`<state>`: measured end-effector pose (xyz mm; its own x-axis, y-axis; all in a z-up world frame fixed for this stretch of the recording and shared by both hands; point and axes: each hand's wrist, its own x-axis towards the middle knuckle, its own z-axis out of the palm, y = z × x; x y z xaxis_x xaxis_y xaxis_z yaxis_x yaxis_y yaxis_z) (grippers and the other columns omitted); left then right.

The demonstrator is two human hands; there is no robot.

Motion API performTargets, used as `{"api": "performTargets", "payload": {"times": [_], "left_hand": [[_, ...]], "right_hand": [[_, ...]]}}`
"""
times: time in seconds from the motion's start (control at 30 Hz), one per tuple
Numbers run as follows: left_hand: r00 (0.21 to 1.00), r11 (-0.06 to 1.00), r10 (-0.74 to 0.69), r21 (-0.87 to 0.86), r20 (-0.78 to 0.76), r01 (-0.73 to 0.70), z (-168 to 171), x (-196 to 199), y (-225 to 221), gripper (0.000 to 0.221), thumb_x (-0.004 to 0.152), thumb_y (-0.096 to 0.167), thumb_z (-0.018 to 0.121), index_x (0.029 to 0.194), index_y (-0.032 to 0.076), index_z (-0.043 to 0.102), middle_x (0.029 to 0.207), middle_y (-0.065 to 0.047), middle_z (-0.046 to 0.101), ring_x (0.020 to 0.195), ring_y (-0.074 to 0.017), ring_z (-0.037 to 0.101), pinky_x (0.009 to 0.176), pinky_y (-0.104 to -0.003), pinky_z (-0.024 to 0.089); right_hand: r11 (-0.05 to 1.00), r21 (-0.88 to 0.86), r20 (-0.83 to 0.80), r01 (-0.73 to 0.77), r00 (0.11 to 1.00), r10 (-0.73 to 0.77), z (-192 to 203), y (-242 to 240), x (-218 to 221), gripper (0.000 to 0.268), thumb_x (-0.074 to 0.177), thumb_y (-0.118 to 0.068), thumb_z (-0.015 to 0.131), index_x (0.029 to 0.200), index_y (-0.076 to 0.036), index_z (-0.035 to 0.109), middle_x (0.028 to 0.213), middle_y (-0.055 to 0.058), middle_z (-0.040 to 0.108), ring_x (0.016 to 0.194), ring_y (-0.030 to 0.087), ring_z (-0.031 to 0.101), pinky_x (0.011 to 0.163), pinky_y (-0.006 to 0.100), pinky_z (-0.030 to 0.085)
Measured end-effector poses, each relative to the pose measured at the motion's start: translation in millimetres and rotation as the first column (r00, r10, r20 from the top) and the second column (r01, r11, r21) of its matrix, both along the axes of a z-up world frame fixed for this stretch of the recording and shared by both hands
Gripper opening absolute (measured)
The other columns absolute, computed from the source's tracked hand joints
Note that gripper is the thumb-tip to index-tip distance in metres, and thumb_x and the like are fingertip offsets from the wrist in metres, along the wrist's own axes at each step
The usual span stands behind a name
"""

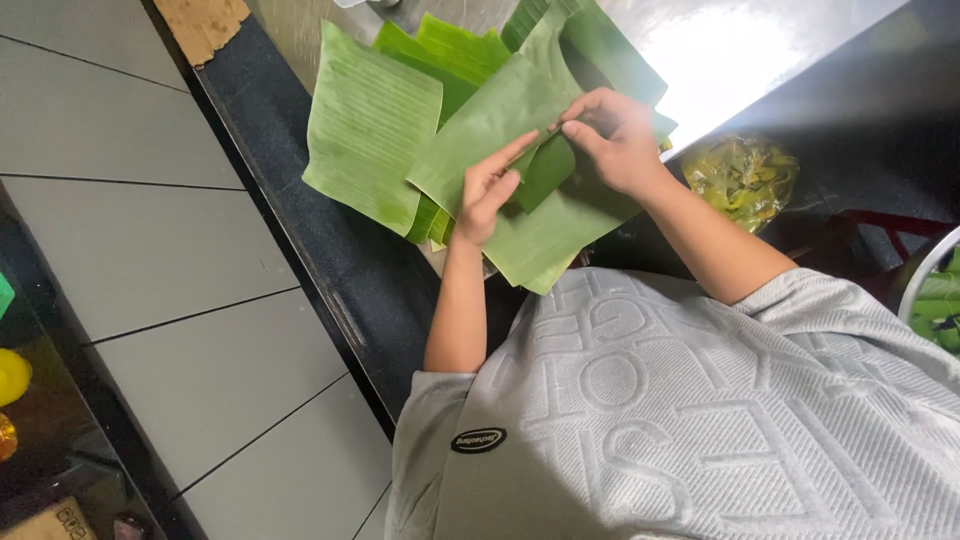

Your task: Wrapping food portions into banana leaves by folding and rolling them.

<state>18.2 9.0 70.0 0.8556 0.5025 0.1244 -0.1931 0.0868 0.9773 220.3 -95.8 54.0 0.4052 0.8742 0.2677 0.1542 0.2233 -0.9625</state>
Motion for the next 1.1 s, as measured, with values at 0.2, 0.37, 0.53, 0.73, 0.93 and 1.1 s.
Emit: {"api": "performTargets", "payload": {"times": [0.2, 0.37, 0.53, 0.73, 0.93, 1.1], "left_hand": [[0.950, 0.946, 0.180, 0.310, -0.255, -0.096, -0.7, 7.7, -1.5, 0.033, 0.104, 0.018, 0.060, 0.133, 0.002, 0.065, 0.133, -0.016, 0.069, 0.126, -0.0249, 0.067, 0.111, -0.034, 0.053], [0.921, 0.913, 0.290, 0.362, -0.259, -0.185, -13.2, 12.6, -0.7, 0.030, 0.102, 0.001, 0.061, 0.124, 0.013, 0.076, 0.118, -0.016, 0.075, 0.116, -0.0222, 0.065, 0.101, -0.039, 0.056], [0.918, 0.917, 0.295, 0.349, -0.264, -0.194, -26.6, 14.1, 3.8, 0.030, 0.100, -0.001, 0.060, 0.123, 0.011, 0.077, 0.117, -0.017, 0.075, 0.114, -0.0202, 0.065, 0.100, -0.039, 0.056], [0.907, 0.874, 0.375, 0.400, -0.194, -0.276, -33.9, 15.7, -1.3, 0.033, 0.097, -0.006, 0.060, 0.118, 0.012, 0.080, 0.114, -0.014, 0.078, 0.113, -0.0205, 0.069, 0.101, -0.038, 0.056], [0.916, 0.800, 0.399, 0.504, -0.044, -0.325, -30.3, 22.9, -3.0, 0.034, 0.094, -0.009, 0.061, 0.111, 0.011, 0.082, 0.106, -0.013, 0.080, 0.106, -0.0255, 0.074, 0.094, -0.039, 0.057], [0.939, 0.737, 0.330, 0.594, 0.098, -0.322, -11.7, 30.6, -7.3, 0.033, 0.097, -0.008, 0.058, 0.113, 0.009, 0.081, 0.106, -0.014, 0.079, 0.102, -0.0303, 0.076, 0.089, -0.042, 0.059]], "right_hand": [[0.994, 0.107, -0.085, -0.033, 0.995, 0.042, -14.1, 2.4, -1.0, 0.006, 0.104, -0.007, 0.068, 0.107, -0.003, 0.064, 0.102, 0.013, 0.072, 0.098, 0.022, 0.071, 0.094, 0.036, 0.061], [0.988, -0.020, -0.193, 0.150, 0.969, -0.151, -16.6, 7.7, -9.8, 0.017, 0.092, -0.003, 0.081, 0.106, -0.008, 0.074, 0.099, 0.005, 0.075, 0.098, 0.015, 0.071, 0.099, 0.040, 0.055], [0.981, -0.053, -0.212, 0.186, 0.958, -0.193, -13.5, 7.9, -12.6, 0.018, 0.089, -0.005, 0.082, 0.104, -0.009, 0.076, 0.099, 0.004, 0.076, 0.098, 0.015, 0.071, 0.099, 0.039, 0.054], [0.992, -0.049, -0.217, 0.119, 0.968, -0.127, -8.5, 3.8, -9.0, 0.024, 0.089, -0.006, 0.083, 0.111, -0.009, 0.075, 0.101, 0.001, 0.076, 0.098, 0.010, 0.069, 0.102, 0.035, 0.052], [0.954, -0.198, -0.202, -0.226, 0.962, 0.186, 9.2, -9.6, 4.6, 0.039, 0.090, -0.024, 0.082, 0.122, -0.005, 0.072, 0.107, 0.013, 0.077, 0.082, 0.019, 0.070, 0.074, 0.034, 0.062], [0.959, -0.176, -0.606, -0.223, 0.792, 0.073, -5.9, -5.6, -4.1, 0.030, 0.097, -0.009, 0.071, 0.124, 0.004, 0.066, 0.092, 0.027, 0.073, 0.053, 0.025, 0.072, 0.046, 0.030, 0.065]]}}
